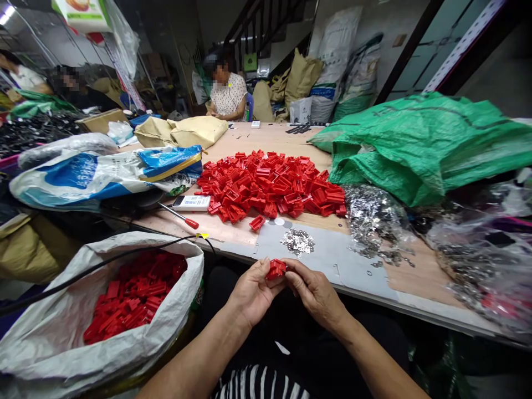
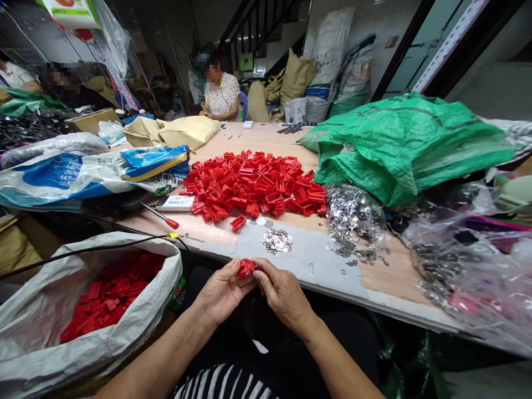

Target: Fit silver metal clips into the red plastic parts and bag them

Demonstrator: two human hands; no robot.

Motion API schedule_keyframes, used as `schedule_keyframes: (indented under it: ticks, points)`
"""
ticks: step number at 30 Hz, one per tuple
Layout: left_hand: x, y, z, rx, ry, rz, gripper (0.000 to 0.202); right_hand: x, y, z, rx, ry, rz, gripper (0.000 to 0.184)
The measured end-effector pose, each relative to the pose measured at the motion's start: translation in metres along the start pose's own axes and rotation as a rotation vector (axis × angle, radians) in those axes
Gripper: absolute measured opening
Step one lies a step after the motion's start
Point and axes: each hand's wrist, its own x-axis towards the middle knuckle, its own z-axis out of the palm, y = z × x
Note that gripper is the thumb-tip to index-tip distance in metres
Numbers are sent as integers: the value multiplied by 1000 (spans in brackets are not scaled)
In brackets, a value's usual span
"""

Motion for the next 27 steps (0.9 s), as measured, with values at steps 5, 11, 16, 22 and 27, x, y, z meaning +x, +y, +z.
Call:
schedule_keyframes:
  ticks: [5, 11, 16, 22, 27]
  points:
    - [-6, 0, 0, 42, -124, 37, 13, 1, 0, 3, 238, 48, 40, 37]
    - [-41, 38, 5, -82, -229, 156, 20, -3, 7, 0, 319, 80, 100, 40]
    - [-87, 94, 25, -461, -383, 648, 31, -14, 27, -3, 386, 133, 220, 43]
    - [-89, 97, 23, -487, -471, 399, 13, -25, 44, -6, 470, 197, 313, 44]
    - [-63, 70, 21, -63, -312, 276, 27, -34, 53, -14, 482, 278, 351, 47]
